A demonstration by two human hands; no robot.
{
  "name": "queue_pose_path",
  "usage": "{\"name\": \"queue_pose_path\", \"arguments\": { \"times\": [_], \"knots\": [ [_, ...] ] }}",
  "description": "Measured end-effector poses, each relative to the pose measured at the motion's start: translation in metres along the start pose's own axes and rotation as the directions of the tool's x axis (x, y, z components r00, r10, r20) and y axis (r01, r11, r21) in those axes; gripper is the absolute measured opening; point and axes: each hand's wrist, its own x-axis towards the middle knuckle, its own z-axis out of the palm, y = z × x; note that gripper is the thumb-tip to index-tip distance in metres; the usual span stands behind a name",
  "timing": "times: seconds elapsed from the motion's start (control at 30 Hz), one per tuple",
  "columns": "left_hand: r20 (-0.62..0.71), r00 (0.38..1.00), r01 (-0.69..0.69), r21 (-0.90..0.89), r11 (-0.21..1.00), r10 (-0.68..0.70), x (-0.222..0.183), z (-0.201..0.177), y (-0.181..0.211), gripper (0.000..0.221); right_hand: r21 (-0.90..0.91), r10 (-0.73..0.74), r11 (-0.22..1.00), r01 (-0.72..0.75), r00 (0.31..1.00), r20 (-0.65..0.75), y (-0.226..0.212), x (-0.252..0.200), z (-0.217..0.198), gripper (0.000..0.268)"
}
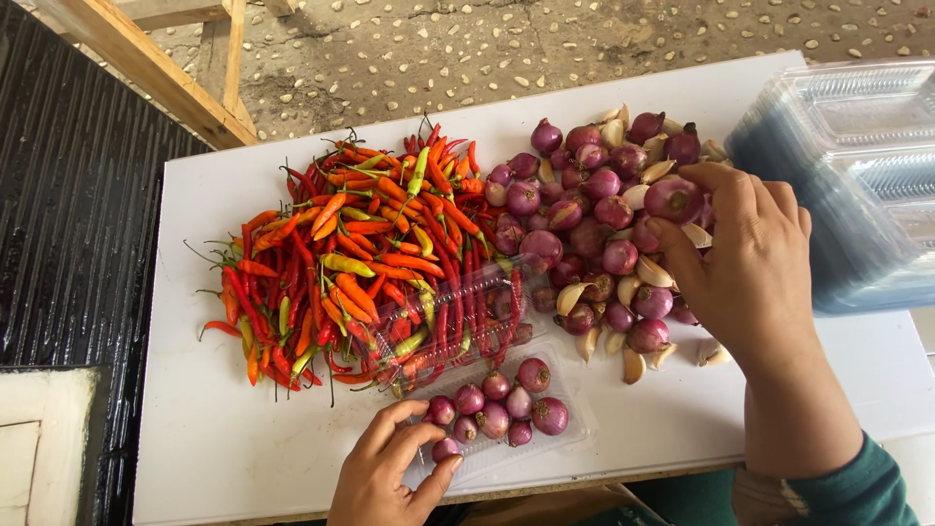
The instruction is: The person places small red onions from a pile on a table into a clear plastic container by hand.
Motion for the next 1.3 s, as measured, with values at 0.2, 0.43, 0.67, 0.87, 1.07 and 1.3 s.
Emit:
{"name": "queue_pose_path", "arguments": {
  "times": [0.2, 0.43, 0.67, 0.87, 1.07, 1.3],
  "knots": [
    [-0.014, 1.000, -0.019, -0.009, 1.000, 0.019, 0.003, -0.002, 0.003, 0.021, -0.114, -0.030, 0.993, 0.037, 0.998, 0.058, -0.004, 0.004, 0.010, 0.051],
    [0.013, 1.000, 0.009, -0.012, 1.000, -0.009, 0.001, -0.001, 0.000, 0.024, -0.098, 0.003, 0.995, 0.007, 0.994, 0.110, -0.003, 0.006, 0.013, 0.058],
    [-0.019, 1.000, -0.024, -0.046, 0.999, 0.023, 0.002, -0.003, 0.002, 0.023, -0.166, -0.029, 0.985, 0.039, 0.998, 0.060, -0.002, 0.004, 0.017, 0.064],
    [-0.023, 0.999, -0.028, -0.066, 0.997, 0.027, 0.003, -0.005, 0.004, 0.023, -0.110, -0.096, 0.990, 0.092, 0.995, -0.030, -0.019, 0.001, 0.005, 0.057],
    [-0.113, 0.993, -0.037, -0.123, 0.992, 0.023, 0.008, -0.004, 0.009, 0.020, 0.212, -0.250, 0.948, 0.235, 0.967, 0.045, -0.060, -0.011, 0.003, 0.027],
    [-0.340, 0.909, 0.161, -0.248, 0.955, -0.241, -0.003, 0.012, 0.006, 0.035, 0.334, -0.212, 0.934, 0.124, 0.947, 0.240, -0.076, -0.016, 0.013, 0.014]
  ]
}}
